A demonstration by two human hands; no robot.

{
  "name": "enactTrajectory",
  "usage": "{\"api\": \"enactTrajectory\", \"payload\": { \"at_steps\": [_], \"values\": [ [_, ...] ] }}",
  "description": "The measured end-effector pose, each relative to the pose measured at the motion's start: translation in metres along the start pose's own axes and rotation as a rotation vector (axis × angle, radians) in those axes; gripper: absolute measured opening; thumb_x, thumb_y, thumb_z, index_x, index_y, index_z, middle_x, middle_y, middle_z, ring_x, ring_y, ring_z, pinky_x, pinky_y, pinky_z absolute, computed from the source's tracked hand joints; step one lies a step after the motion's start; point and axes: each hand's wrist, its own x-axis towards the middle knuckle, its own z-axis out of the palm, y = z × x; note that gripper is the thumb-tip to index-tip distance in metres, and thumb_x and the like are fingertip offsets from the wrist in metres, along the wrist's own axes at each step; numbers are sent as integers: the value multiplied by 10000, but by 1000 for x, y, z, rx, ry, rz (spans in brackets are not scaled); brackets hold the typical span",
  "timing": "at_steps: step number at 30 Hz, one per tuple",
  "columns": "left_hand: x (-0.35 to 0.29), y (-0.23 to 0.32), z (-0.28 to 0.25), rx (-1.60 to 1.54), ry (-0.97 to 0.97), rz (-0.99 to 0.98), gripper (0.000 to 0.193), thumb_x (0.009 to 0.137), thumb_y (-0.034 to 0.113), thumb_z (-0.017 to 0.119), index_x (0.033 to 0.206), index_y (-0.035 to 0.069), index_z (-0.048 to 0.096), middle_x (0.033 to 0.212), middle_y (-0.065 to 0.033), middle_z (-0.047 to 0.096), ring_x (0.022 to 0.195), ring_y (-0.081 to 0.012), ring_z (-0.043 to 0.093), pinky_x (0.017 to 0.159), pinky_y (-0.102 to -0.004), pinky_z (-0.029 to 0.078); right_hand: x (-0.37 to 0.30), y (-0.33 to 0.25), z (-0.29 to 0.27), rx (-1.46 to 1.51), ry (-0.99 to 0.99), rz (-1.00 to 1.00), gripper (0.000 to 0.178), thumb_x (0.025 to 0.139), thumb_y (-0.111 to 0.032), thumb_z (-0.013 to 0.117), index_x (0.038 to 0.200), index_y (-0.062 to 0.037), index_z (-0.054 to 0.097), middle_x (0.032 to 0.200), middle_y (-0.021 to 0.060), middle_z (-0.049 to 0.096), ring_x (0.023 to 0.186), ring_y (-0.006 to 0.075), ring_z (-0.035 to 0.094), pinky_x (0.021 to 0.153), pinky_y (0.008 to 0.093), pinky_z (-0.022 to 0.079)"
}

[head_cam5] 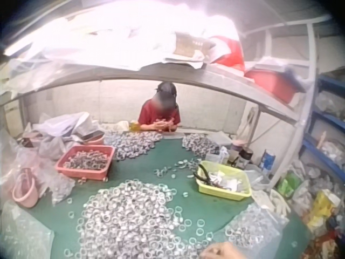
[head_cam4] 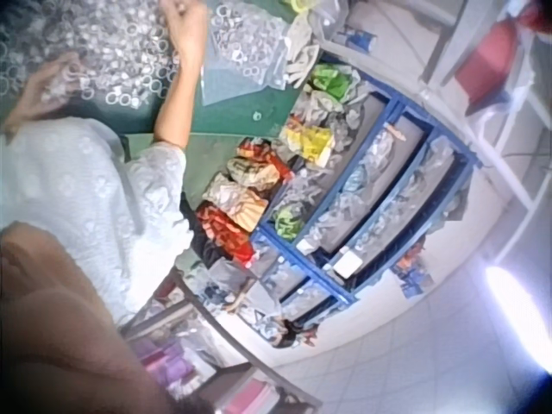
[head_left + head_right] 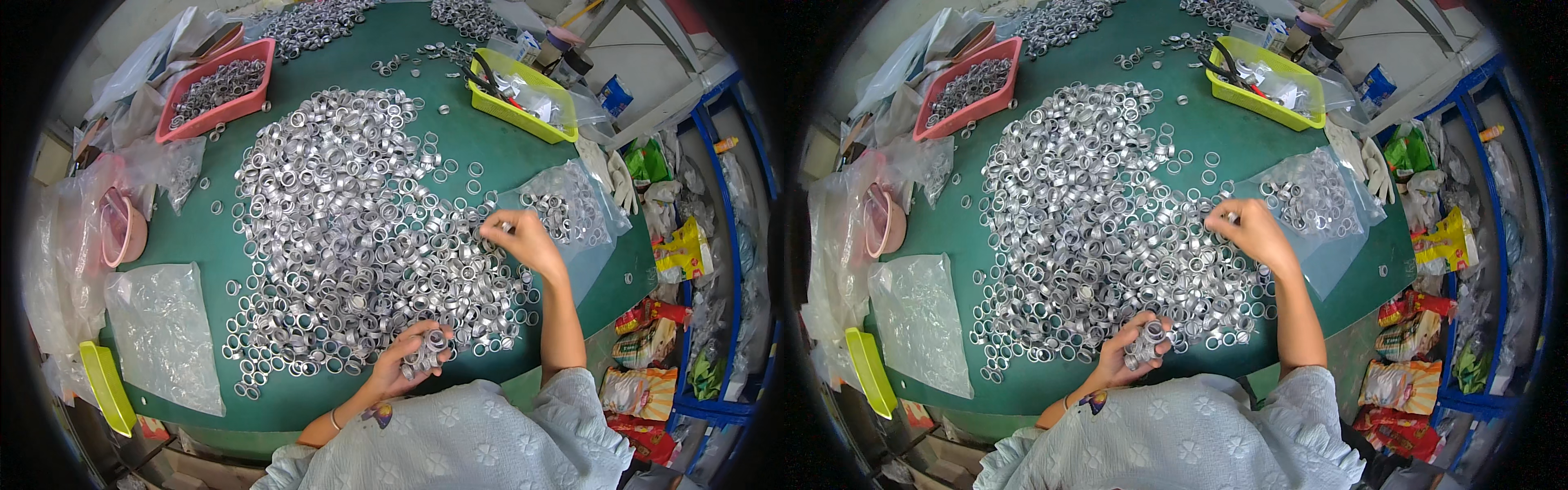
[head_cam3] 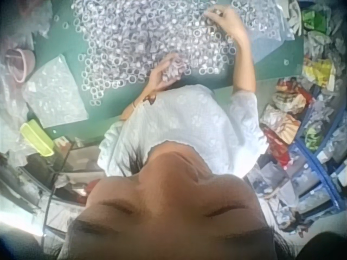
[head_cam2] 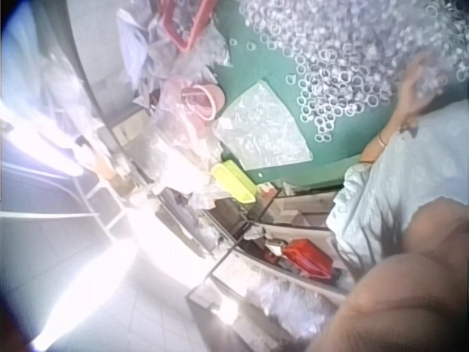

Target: The person picks up metal rings from a large pile on a green table, gathers them in their hands, and places them into a clear plastic bag.

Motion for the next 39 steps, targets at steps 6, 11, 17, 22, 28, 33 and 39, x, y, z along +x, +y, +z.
{"api": "enactTrajectory", "payload": {
  "at_steps": [6,11,17,22,28,33,39],
  "values": [
    [0,1,3,11,-10,-8,370,895,192,539,1241,71,492,1198,-168,486,970,-264,544,712,-328,553,45,9,34,-288,26,-194,132,791,-124,627,896,-58,672,907,95,608,803,342,592,720,430,469],
    [-1,1,2,19,-8,3,365,896,192,537,1237,71,492,1204,-164,479,967,-260,542,713,-325,550,42,6,35,-207,80,-226,93,774,-98,651,832,-35,615,937,84,604,796,311,598,730,407,469],
    [-2,0,3,44,-7,-10,366,894,212,543,1234,82,499,1197,-152,482,956,-250,537,713,-314,541,11,0,31,550,52,-116,108,834,-85,634,894,-25,567,895,45,630,731,109,545,627,271,437],
    [-2,0,9,110,40,23,361,887,226,564,1224,108,514,1184,-143,499,938,-244,540,689,-305,538,-34,-38,28,868,-71,-50,128,834,-70,646,922,-46,556,965,58,637,718,53,503,626,213,418],
    [2,1,27,159,177,105,318,897,203,565,1203,123,531,1133,-109,531,912,-217,542,623,-261,509,-63,-57,32,776,-15,-289,176,760,-22,685,886,-32,561,1007,106,645,671,66,504,644,225,423],
    [-2,-7,41,185,236,29,335,909,216,558,1218,100,500,1102,-82,547,865,-181,553,543,-208,456,-85,-68,30,732,-23,-283,261,730,-15,690,976,-25,606,1027,64,651,608,63,469,638,236,430],
    [-7,-17,56,219,267,-20,351,913,258,555,1212,89,478,1060,-53,542,837,-135,547,484,-184,415,-102,-64,36,691,-11,-371,313,708,-19,702,1013,-41,636,1047,58,650,577,68,436,614,233,429]
  ]
}}
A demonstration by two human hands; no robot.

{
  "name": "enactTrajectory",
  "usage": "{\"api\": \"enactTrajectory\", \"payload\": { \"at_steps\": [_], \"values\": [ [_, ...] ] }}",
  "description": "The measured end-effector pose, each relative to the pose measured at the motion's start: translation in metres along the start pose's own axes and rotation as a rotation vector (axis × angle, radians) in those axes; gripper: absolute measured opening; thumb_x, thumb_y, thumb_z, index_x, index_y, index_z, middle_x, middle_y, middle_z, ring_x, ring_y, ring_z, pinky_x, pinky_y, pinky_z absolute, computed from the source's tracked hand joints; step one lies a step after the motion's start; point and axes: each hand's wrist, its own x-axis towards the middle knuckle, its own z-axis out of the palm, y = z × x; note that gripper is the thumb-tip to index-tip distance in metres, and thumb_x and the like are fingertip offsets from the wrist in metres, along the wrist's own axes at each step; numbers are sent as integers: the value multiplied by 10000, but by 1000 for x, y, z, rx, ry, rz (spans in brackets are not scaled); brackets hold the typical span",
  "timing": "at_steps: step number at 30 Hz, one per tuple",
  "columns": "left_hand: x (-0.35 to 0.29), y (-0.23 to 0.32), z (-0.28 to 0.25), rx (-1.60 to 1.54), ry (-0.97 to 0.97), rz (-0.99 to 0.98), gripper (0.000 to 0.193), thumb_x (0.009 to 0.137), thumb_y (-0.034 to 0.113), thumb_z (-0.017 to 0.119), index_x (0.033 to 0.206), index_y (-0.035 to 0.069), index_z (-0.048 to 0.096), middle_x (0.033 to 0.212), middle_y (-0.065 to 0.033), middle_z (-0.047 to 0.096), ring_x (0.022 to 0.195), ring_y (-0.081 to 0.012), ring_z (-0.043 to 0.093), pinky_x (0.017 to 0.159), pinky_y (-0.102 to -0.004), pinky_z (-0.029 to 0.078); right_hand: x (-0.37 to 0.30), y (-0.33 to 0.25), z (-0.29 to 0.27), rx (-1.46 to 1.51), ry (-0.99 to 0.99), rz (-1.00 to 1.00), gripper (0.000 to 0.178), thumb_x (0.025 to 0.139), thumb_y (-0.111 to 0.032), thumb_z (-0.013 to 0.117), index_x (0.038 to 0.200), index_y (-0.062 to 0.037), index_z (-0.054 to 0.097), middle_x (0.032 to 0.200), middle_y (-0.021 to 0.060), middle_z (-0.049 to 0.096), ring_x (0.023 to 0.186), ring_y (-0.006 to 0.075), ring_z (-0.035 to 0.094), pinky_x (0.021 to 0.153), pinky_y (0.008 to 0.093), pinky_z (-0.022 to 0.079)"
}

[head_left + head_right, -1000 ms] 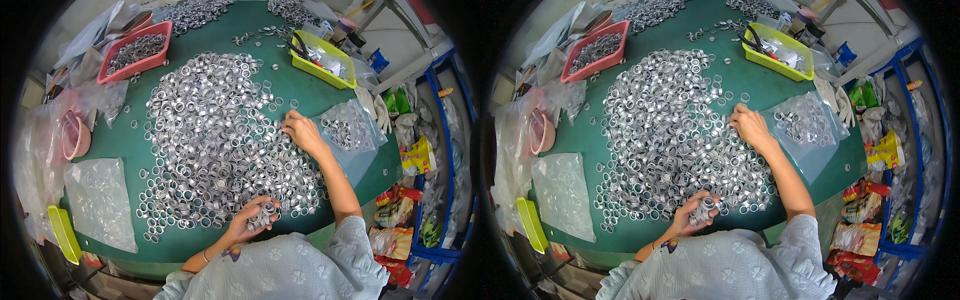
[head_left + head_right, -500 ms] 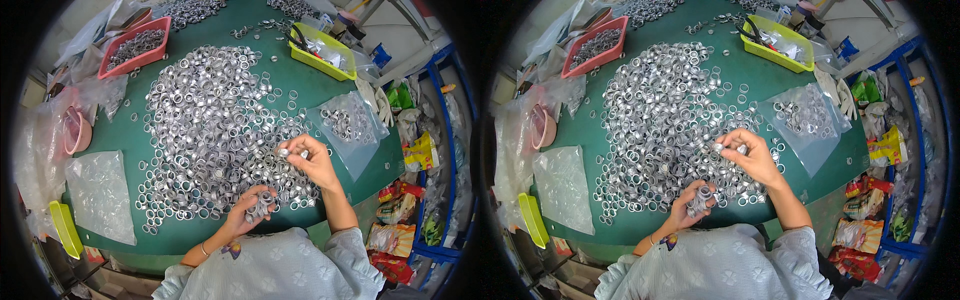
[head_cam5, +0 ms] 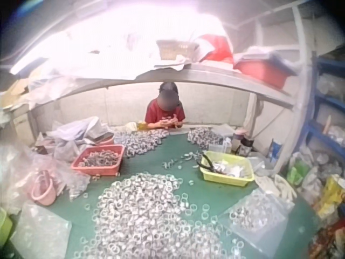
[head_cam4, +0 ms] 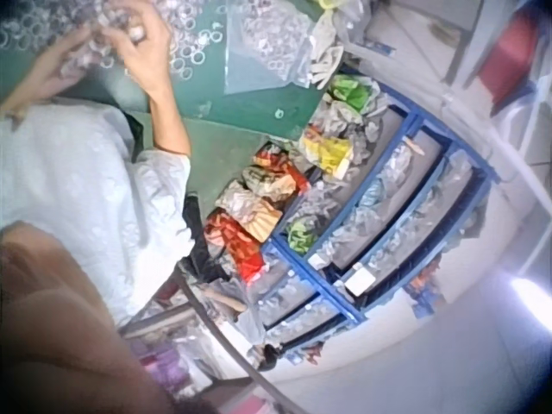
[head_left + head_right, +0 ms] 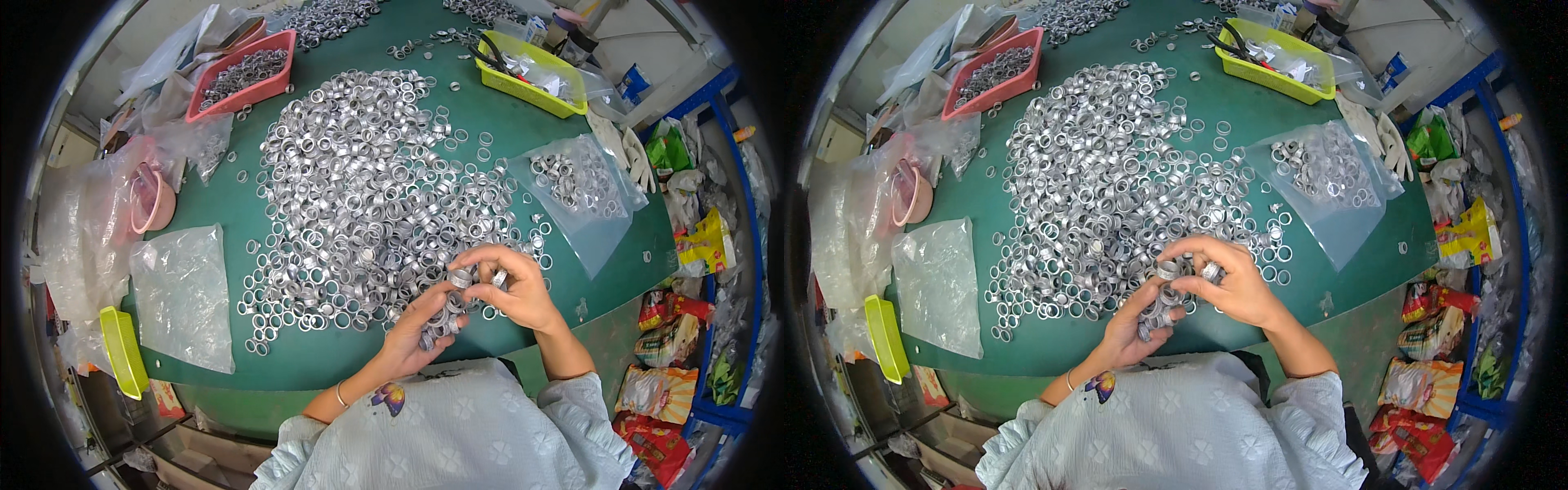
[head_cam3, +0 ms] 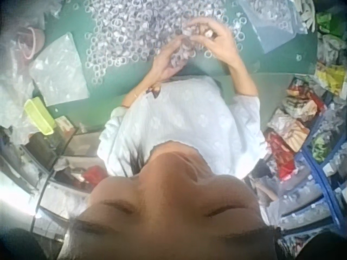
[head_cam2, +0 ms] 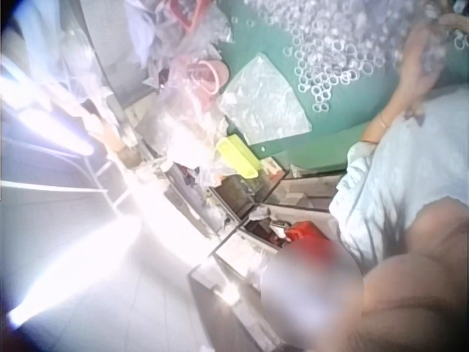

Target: The person picks up metal rings from a large pile on a green table, gathers them in their hands, and places them into a clear plastic bag.

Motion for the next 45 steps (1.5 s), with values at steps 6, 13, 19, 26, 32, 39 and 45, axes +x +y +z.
{"api": "enactTrajectory", "payload": {
  "at_steps": [6,13,19,26,32,39,45],
  "values": [
    [-5,-10,4,53,92,-60,336,908,246,565,1199,90,501,1071,-69,561,812,-137,573,476,-186,426,9,2,2,-261,107,-110,303,753,-6,668,1049,-22,610,1059,116,633,731,157,569,662,266,476],
    [-17,-21,14,7,263,-56,329,933,307,499,1198,113,517,1087,-49,568,845,-140,578,643,-289,520,-23,-17,30,-220,69,59,394,745,-32,664,1129,-42,576,828,69,586,708,171,549,620,298,447],
    [-18,-30,-8,-47,238,-32,294,919,283,508,1176,146,552,1057,-27,600,964,-150,568,777,-296,467,-47,-11,49,-700,-182,-111,511,718,-196,686,1182,-42,536,1253,133,449,1172,322,385,974,454,262],
    [-2,-26,5,-120,289,23,336,881,210,579,1210,144,550,1093,-69,601,945,-182,598,725,-282,526,-65,14,27,-363,221,-20,432,771,-115,635,1173,-1,525,1184,170,506,1130,324,446,951,401,344],
    [54,1,25,84,215,-45,336,876,196,571,1201,117,544,1139,-110,596,1028,-238,583,881,-363,494,-41,37,-56,-1156,967,46,491,701,-123,724,1147,-25,543,1182,151,471,1101,327,416,946,441,312],
    [245,3,94,365,144,50,325,857,162,587,1170,88,543,1151,-97,569,1066,-268,545,953,-472,418,-13,76,-123,-1191,947,75,87,765,-98,632,807,-23,626,771,107,582,779,275,553,751,390,360],
    [261,13,87,541,-17,-44,486,854,87,495,1331,74,403,1303,-92,442,1154,-253,454,989,-413,359,-12,83,-124,-956,910,50,77,799,-102,621,777,-29,628,765,108,585,716,278,548,683,377,373]
  ]
}}
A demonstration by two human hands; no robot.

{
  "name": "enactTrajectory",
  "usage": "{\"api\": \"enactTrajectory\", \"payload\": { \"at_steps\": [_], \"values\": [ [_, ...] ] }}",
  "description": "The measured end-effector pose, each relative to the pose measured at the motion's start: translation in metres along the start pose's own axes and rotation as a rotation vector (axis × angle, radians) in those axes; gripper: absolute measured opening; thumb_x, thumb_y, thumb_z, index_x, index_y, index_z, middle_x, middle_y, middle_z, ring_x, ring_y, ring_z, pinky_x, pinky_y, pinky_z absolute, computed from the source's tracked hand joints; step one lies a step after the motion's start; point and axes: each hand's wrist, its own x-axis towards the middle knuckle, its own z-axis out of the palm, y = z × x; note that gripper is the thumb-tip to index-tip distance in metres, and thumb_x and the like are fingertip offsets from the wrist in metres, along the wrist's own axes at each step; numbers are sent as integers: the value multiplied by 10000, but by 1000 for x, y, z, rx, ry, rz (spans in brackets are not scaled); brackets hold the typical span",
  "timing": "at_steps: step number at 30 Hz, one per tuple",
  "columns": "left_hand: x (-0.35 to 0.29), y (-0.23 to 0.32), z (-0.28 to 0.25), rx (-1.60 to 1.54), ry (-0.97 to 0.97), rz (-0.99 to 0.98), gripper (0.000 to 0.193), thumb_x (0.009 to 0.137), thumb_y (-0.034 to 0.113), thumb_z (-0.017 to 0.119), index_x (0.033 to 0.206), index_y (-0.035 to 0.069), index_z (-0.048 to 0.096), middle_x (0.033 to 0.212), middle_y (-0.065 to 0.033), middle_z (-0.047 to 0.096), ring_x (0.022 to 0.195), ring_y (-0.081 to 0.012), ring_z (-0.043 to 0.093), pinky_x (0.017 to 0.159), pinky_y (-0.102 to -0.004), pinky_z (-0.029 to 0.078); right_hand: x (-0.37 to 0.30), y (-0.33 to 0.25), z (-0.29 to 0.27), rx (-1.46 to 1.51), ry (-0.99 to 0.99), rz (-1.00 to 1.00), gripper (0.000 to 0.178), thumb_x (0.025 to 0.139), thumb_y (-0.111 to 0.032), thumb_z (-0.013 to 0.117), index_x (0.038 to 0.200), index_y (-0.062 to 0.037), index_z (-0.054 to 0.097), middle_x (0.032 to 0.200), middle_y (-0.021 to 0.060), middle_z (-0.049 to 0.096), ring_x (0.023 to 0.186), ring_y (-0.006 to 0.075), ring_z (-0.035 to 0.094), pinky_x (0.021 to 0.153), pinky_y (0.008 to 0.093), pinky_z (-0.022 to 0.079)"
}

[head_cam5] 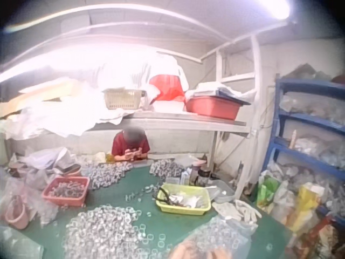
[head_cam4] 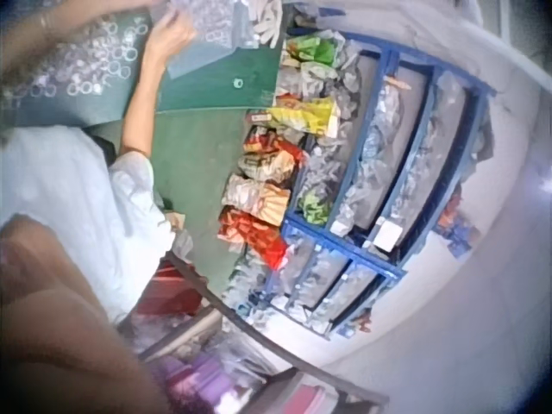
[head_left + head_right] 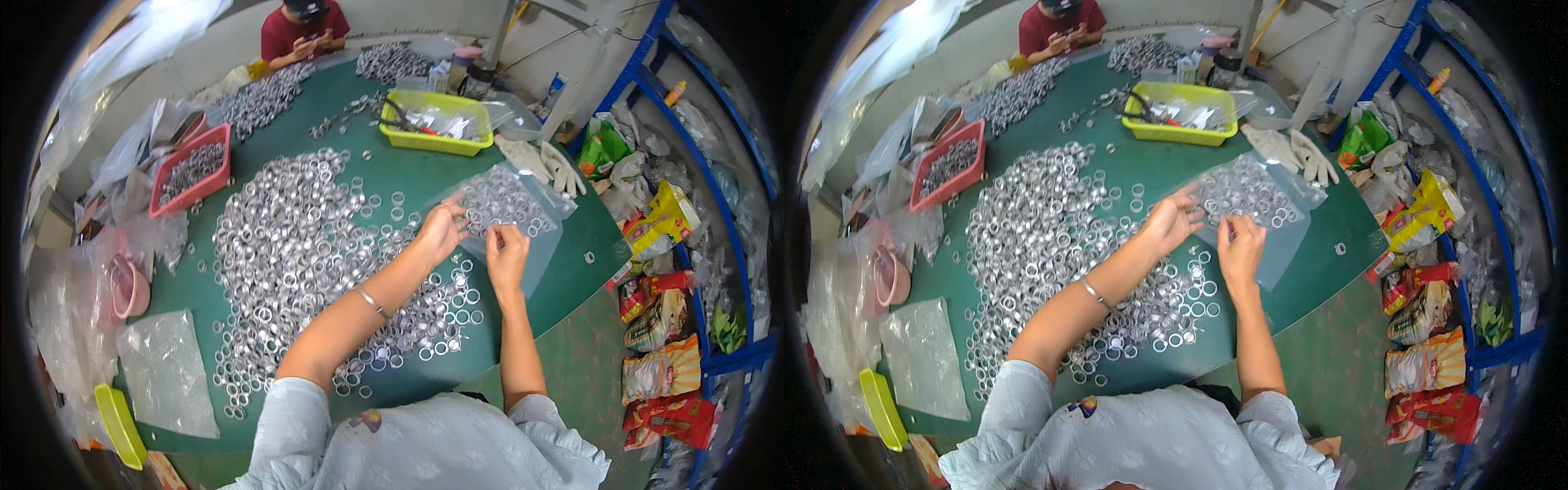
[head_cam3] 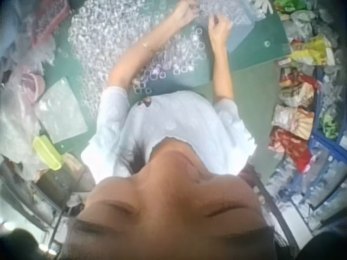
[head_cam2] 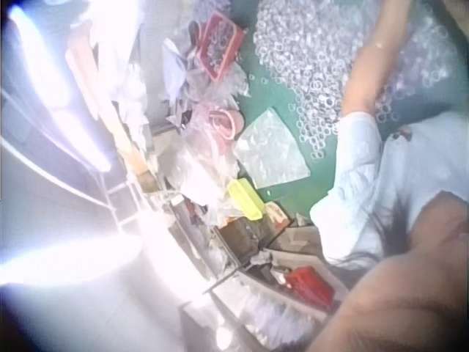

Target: The person picks up metal rings from a large pile on a green table, gathers them in their hands, and places them into a clear plastic bag.

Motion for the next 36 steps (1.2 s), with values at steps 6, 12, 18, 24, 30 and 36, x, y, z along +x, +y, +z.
{"api": "enactTrajectory", "payload": {
  "at_steps": [6,12,18,24,30,36],
  "values": [
    [-138,-23,-29,582,-60,232,338,915,128,500,1241,40,519,1264,-75,530,1127,-197,521,941,-315,410,-21,-38,-17,-28,109,-117,244,761,-42,661,998,-1,617,922,132,567,909,297,514,823,391,396],
    [-271,-57,-80,1769,459,563,428,817,128,608,1237,103,524,1358,-85,425,1260,-311,379,1010,-590,245,-49,-106,-10,425,-838,-413,410,682,-88,731,1066,-36,597,1129,111,534,1065,311,491,907,381,388],
    [-315,-81,-104,1881,708,335,452,757,203,672,1196,217,563,1415,-52,356,1284,-309,332,947,-728,157,-68,-175,36,425,-1056,-758,532,702,-147,728,1193,-81,534,1300,139,418,1229,353,371,986,456,339],
    [-336,-70,-120,1853,829,406,432,740,207,682,1161,233,587,1423,-80,338,1289,-312,325,950,-734,135,-72,-189,91,323,-969,-854,456,720,-194,717,1147,-113,581,1276,139,455,1250,349,359,983,452,333],
    [-367,-69,-149,1766,979,362,374,741,206,694,1106,166,622,1429,-124,316,1325,-351,274,968,-723,99,-65,-161,53,201,-1055,-806,324,740,-118,684,1057,-93,619,1254,109,493,1183,306,457,930,405,389],
    [-374,-50,-155,1472,1064,614,326,706,22,660,1015,126,657,1363,-166,375,1310,-394,286,1035,-631,131,-18,-159,41,342,-1229,-467,169,776,-48,638,943,-19,640,1142,139,585,1078,316,551,922,378,427]
  ]
}}
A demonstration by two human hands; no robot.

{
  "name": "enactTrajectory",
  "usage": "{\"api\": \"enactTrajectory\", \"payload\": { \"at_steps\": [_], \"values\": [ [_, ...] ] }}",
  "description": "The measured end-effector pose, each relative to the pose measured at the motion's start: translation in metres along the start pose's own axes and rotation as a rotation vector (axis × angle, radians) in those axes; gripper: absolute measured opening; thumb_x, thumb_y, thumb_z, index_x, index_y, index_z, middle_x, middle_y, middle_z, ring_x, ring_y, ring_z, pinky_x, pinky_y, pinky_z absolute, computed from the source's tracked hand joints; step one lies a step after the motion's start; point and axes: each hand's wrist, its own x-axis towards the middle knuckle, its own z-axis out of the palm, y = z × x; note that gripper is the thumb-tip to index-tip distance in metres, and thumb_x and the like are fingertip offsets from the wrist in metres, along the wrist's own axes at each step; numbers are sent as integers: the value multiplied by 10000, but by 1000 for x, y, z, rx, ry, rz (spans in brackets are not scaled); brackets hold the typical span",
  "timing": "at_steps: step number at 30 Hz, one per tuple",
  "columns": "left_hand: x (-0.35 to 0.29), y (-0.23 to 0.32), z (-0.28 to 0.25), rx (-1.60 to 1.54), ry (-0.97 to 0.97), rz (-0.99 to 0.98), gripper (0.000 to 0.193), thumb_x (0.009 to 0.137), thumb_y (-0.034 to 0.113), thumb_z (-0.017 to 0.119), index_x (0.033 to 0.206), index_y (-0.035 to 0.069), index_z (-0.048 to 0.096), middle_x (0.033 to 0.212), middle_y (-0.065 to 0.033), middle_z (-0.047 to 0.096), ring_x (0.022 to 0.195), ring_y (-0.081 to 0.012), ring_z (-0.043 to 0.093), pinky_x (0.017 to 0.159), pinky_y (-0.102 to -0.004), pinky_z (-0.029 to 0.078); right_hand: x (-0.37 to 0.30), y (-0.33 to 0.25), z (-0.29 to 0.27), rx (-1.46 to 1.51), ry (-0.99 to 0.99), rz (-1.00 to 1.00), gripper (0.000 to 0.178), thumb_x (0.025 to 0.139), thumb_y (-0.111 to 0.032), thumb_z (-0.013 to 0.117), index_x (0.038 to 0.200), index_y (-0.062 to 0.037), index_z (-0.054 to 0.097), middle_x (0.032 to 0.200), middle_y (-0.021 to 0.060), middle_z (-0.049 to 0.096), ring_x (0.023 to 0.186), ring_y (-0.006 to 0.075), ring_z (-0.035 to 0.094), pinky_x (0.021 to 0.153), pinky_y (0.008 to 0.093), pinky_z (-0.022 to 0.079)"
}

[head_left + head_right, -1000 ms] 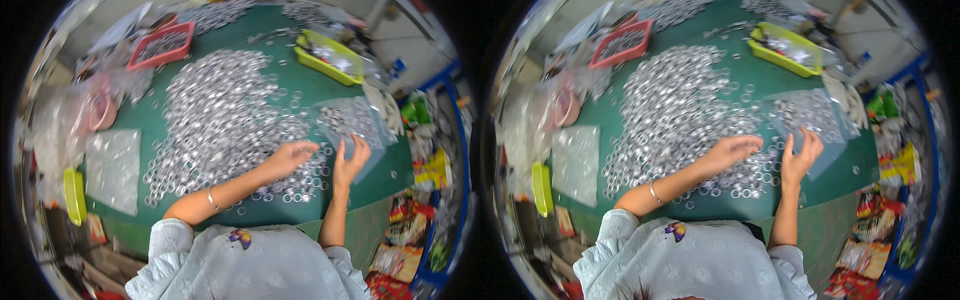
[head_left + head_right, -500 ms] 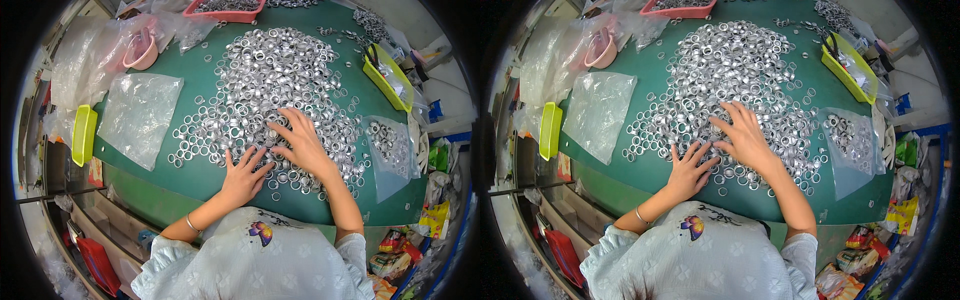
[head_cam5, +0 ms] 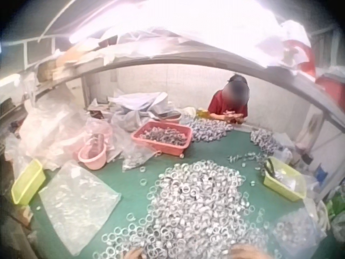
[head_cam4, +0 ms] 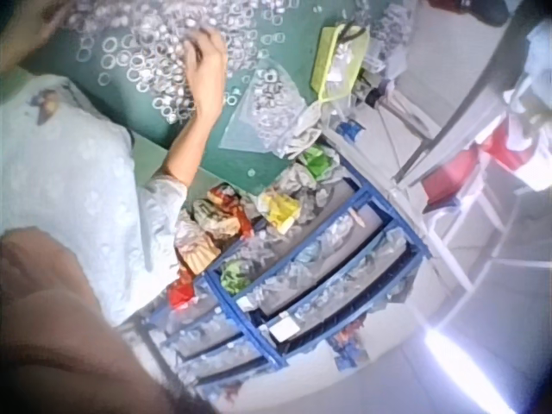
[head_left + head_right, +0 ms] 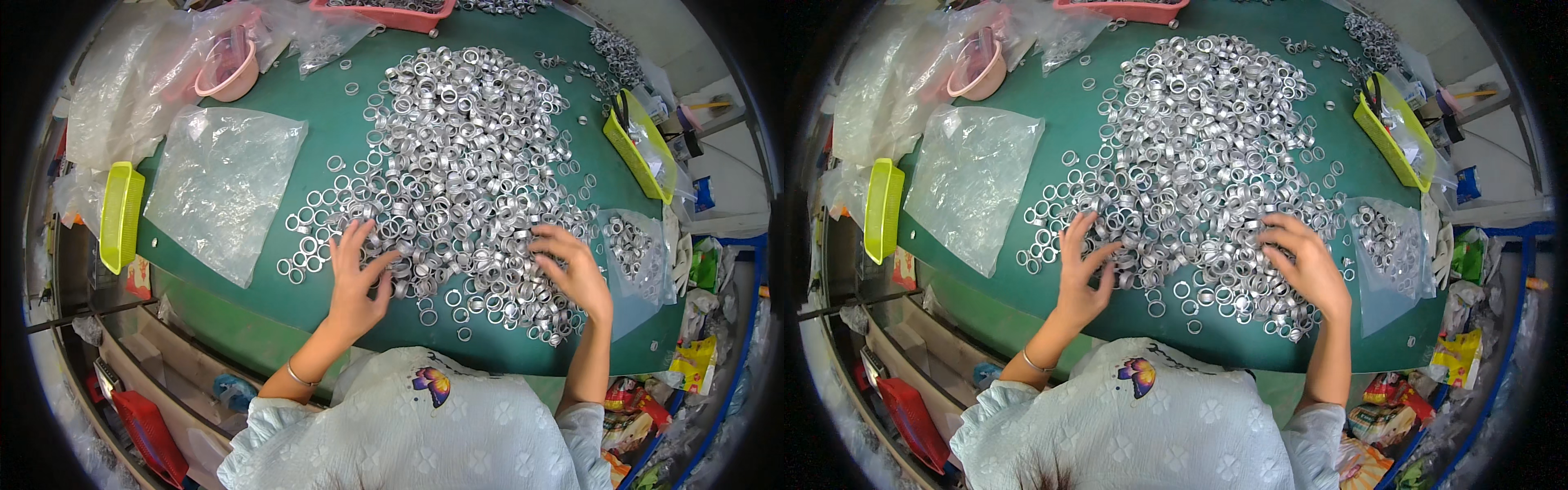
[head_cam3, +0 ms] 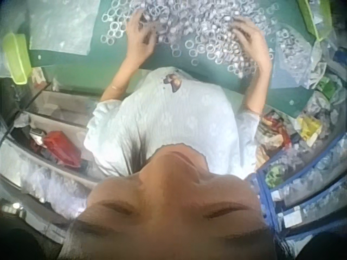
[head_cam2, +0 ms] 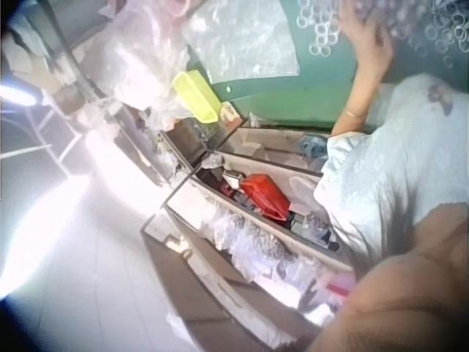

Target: The person picks up metal rings from a large pile on a green table, gathers them in their hands, and places them into a clear plastic bag.

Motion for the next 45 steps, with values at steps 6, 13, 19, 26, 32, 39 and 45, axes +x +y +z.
{"api": "enactTrajectory", "payload": {
  "at_steps": [6,13,19,26,32,39,45],
  "values": [
    [56,-14,8,-56,62,10,237,728,12,658,957,73,653,1057,-71,585,1038,-258,516,909,-454,351,93,-26,45,-105,239,-260,235,769,-72,648,992,-10,613,1044,115,592,1032,285,526,910,370,409],
    [81,-25,11,87,79,17,156,696,68,715,810,50,611,904,-56,581,842,-253,532,751,-378,360,89,-14,38,-160,73,-132,181,719,-83,702,820,0,577,890,98,598,888,283,547,818,376,421],
    [81,-6,-3,-703,139,-238,101,767,-40,645,826,25,595,989,-104,611,930,-184,599,780,-272,472,46,-10,12,182,303,16,147,746,-17,688,786,-3,547,940,102,628,926,231,597,819,326,451],
    [48,23,13,-1484,-135,-504,356,756,-80,645,1080,-29,506,1044,-171,614,1007,-230,612,897,-324,481,23,-21,51,1305,36,184,314,848,-60,613,1129,-22,477,958,162,642,781,191,625,686,283,494],
    [40,36,14,-1509,-197,-501,401,729,-79,684,1087,-51,507,1063,-181,605,989,-237,615,863,-312,496,13,-40,78,1405,-111,180,321,859,7,554,1177,3,506,974,140,635,806,160,620,696,256,493],
    [32,40,14,-1339,-110,-288,336,748,-81,663,1064,-23,563,1075,-138,602,945,-201,607,819,-309,498,9,-62,81,1198,26,85,346,797,81,603,1129,1,546,1012,86,619,882,106,588,741,223,472],
    [40,3,-3,-78,22,-67,343,742,-73,601,1074,12,577,1179,-145,532,1064,-325,531,927,-379,406,5,-43,59,631,-166,151,322,791,133,523,1085,9,564,1067,70,572,987,113,551,791,221,446]
  ]
}}
